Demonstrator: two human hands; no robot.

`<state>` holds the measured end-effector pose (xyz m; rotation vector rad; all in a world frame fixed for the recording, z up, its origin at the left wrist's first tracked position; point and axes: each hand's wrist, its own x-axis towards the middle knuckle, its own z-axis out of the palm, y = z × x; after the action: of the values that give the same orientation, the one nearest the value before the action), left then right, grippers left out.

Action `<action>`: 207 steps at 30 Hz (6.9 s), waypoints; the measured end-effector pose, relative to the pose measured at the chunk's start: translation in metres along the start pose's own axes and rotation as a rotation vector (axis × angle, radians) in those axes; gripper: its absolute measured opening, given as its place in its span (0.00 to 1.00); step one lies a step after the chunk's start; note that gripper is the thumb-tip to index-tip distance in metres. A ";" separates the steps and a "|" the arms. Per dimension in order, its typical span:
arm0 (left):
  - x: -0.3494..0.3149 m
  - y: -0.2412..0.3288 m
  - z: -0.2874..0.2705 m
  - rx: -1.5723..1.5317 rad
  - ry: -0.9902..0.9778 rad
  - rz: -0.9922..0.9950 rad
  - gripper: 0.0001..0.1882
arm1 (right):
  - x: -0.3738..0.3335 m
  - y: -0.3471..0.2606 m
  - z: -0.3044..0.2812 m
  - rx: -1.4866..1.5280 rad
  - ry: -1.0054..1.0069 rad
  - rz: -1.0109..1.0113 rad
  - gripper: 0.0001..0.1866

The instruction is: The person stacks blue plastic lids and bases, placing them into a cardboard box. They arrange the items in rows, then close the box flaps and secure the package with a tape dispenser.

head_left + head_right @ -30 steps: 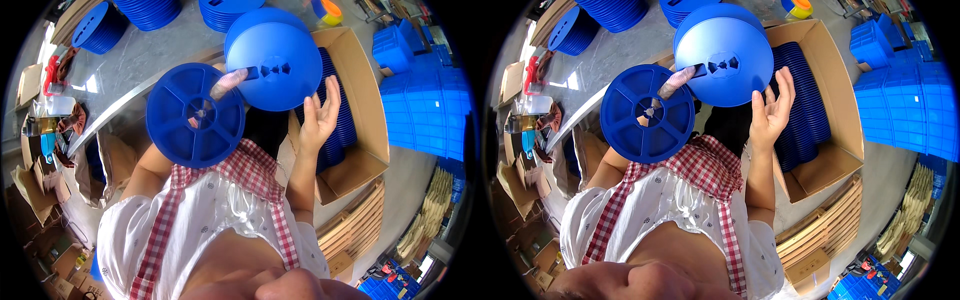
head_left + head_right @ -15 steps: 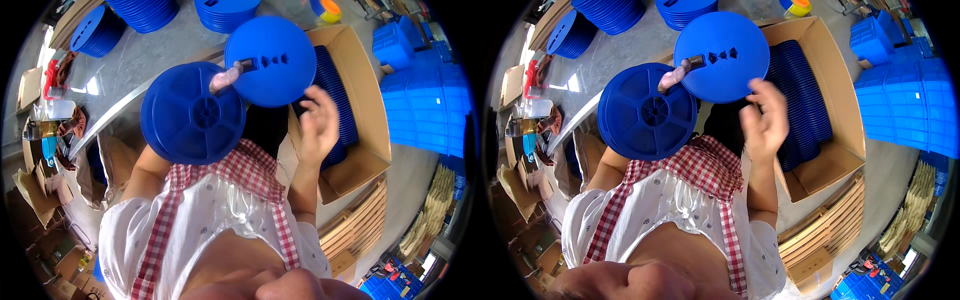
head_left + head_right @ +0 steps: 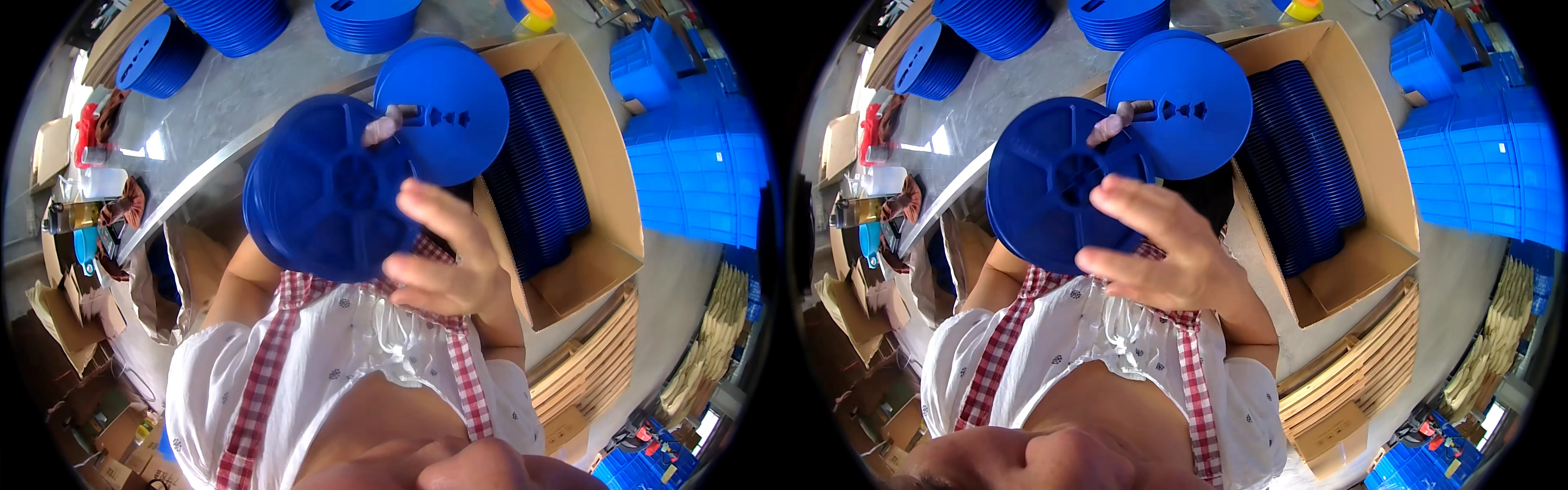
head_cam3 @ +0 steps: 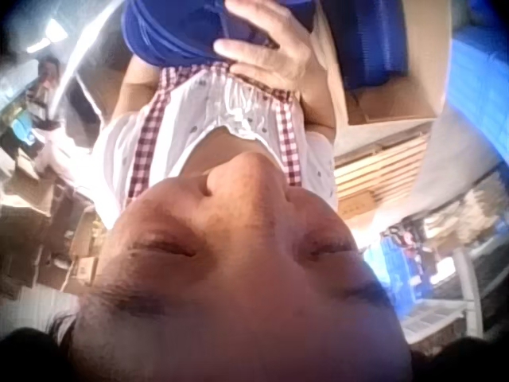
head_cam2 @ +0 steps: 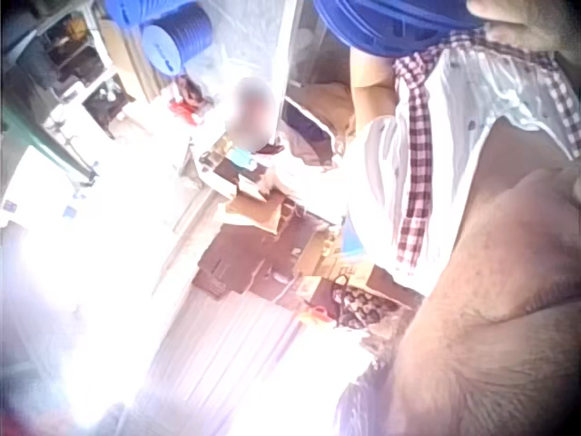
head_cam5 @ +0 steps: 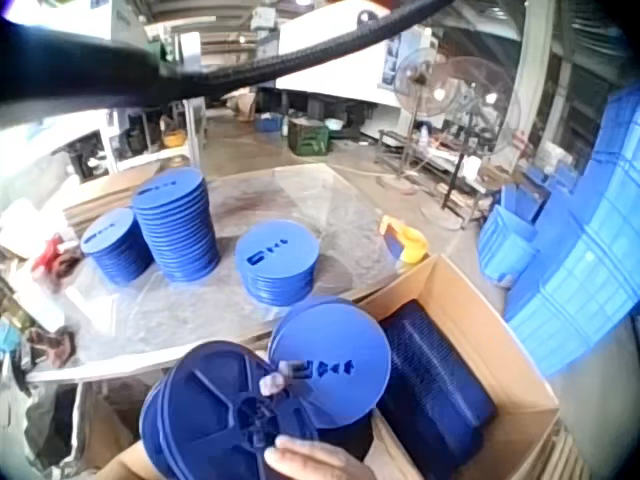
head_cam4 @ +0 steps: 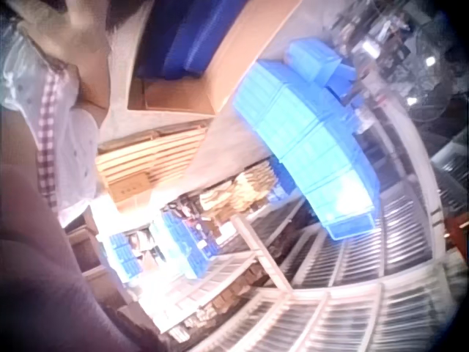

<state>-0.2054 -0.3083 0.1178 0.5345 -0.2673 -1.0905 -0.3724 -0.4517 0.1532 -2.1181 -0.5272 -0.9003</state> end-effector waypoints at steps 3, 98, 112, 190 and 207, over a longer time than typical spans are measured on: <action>0.001 0.003 -0.001 -0.005 -0.010 -0.002 0.23 | -0.019 0.017 -0.011 0.013 0.435 0.351 0.25; 0.239 -0.581 0.080 0.035 -0.036 -1.558 0.44 | -0.401 0.159 -0.394 -1.137 -0.431 2.104 0.30; 0.189 -0.511 0.131 -0.144 0.024 -1.518 0.24 | -0.285 0.018 -0.343 -1.134 0.092 1.590 0.22; 0.274 -0.306 0.076 0.581 -0.198 -0.682 0.29 | -0.300 0.104 -0.309 -0.730 0.679 1.307 0.36; 0.269 -0.298 0.085 0.654 -0.437 -0.719 0.23 | -0.408 0.116 -0.358 -1.074 -0.142 2.056 0.37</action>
<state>-0.3534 -0.6773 0.0161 1.0156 -0.8787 -1.8332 -0.7265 -0.8327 -0.0406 -2.0364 2.1603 0.3835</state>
